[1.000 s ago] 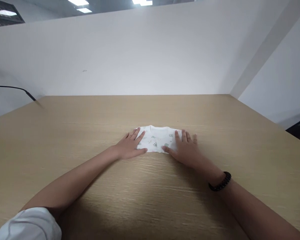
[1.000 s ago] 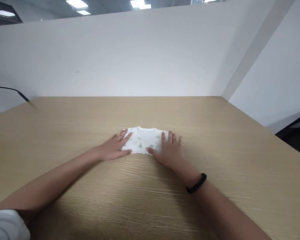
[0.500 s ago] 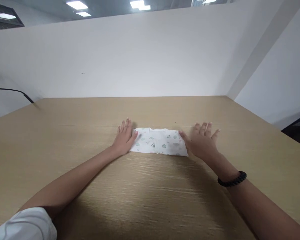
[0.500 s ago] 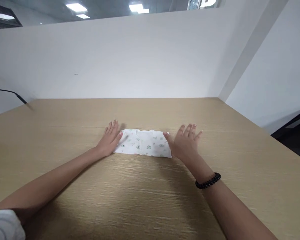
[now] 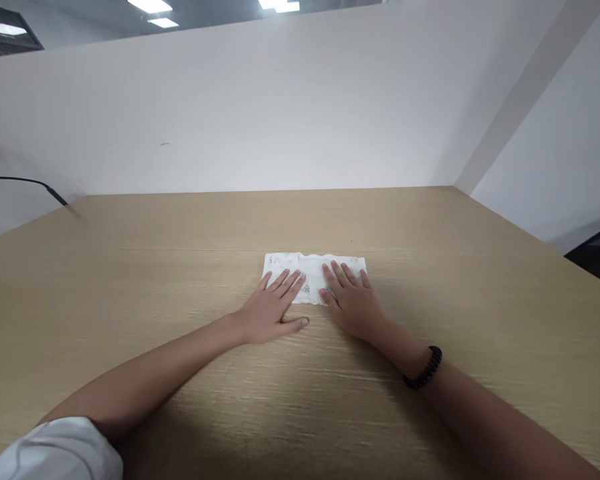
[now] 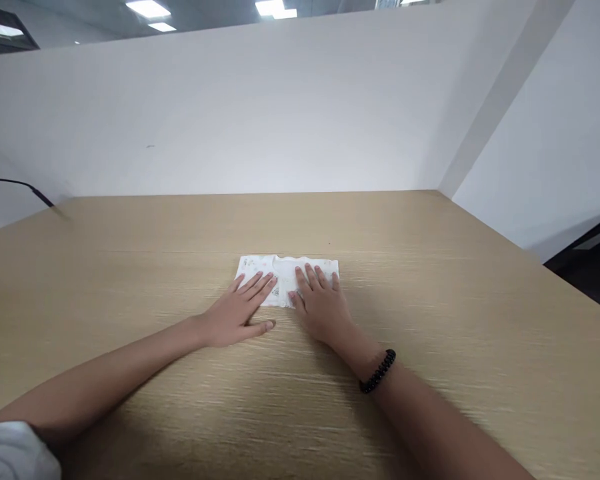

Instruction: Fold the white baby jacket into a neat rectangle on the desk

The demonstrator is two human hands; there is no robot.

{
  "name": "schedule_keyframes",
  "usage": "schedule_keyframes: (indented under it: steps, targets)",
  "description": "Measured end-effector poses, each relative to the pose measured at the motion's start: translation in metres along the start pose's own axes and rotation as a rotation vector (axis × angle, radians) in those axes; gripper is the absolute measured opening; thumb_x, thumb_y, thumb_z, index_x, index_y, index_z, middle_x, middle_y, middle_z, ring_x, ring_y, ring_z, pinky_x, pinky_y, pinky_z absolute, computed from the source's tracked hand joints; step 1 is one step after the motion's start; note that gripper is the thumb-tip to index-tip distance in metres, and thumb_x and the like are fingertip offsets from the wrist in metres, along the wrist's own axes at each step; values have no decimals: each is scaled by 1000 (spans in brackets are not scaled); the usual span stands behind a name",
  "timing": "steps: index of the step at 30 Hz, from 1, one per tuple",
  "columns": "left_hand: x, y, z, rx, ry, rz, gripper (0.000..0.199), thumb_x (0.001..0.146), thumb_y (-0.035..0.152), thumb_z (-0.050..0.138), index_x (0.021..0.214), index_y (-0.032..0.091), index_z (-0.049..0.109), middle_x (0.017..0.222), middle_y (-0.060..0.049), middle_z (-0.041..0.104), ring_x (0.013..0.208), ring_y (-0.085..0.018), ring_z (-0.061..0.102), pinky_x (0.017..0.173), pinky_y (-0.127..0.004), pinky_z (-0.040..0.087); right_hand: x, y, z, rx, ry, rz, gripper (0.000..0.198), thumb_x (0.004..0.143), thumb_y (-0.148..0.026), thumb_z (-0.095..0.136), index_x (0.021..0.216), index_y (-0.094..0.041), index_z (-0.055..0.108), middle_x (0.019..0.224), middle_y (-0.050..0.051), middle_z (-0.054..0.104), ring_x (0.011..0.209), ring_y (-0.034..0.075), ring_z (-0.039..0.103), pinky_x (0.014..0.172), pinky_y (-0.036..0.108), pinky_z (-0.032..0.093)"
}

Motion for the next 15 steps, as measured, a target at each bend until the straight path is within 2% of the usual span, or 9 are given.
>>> schedule_keyframes:
  steps: [4, 6, 7, 9, 11, 13, 15]
  targets:
    - [-16, -18, 6, -69, 116, -219, 82, 95, 67, 30, 156, 14, 16, 163, -17, 12, 150, -35, 8, 118, -55, 9, -14, 32, -2, 7, 49, 238, 62, 101, -45, 19, 150, -10, 34, 158, 19, 31, 145, 35, 27, 111, 61, 25]
    - [-23, -30, 6, -118, 210, -332, 79, 94, 64, 33, 151, 10, 24, 159, -21, 22, 148, -37, 15, 117, -55, 14, -22, 51, -3, 29, 111, 361, 62, 101, -45, 21, 144, -5, 41, 153, 25, 37, 141, 39, 32, 107, 61, 30]
    - [-26, -35, 6, -151, 255, -377, 75, 94, 63, 35, 147, 10, 32, 154, -22, 32, 145, -37, 22, 115, -54, 19, -25, 59, -4, 62, 139, 386, 59, 100, -44, 22, 136, -5, 49, 145, 26, 46, 136, 38, 39, 104, 59, 34]
    - [-28, -42, 4, -226, 314, -427, 58, 93, 58, 40, 128, 14, 50, 134, -18, 52, 131, -34, 40, 109, -51, 30, -30, 70, -5, 152, 172, 354, 50, 99, -42, 26, 109, -10, 63, 121, 22, 63, 118, 34, 54, 99, 52, 40]
    - [-28, -45, 1, -281, 339, -435, 41, 91, 55, 44, 105, 19, 58, 112, -11, 61, 112, -31, 50, 101, -49, 37, -34, 72, -7, 229, 193, 266, 40, 95, -41, 33, 85, -16, 62, 99, 16, 66, 102, 29, 59, 94, 47, 43]
    - [-27, -45, 0, -311, 348, -419, 31, 88, 51, 50, 91, 21, 57, 98, -7, 62, 100, -28, 51, 97, -49, 37, -36, 67, -9, 257, 220, 188, 30, 89, -42, 43, 79, -19, 59, 92, 13, 65, 97, 29, 58, 92, 46, 44]
    - [-26, -44, -1, -354, 361, -389, 24, 87, 46, 54, 86, 21, 55, 89, -4, 62, 93, -27, 50, 94, -48, 37, -37, 61, -12, 275, 246, 140, 24, 84, -41, 50, 82, -19, 59, 92, 12, 64, 95, 29, 57, 90, 46, 44]
Point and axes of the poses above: each hand's wrist, its own x-axis towards the middle knuckle, its own z-axis out of the palm, y = z × x, the point moved 1 cm from there along x, towards the middle knuckle
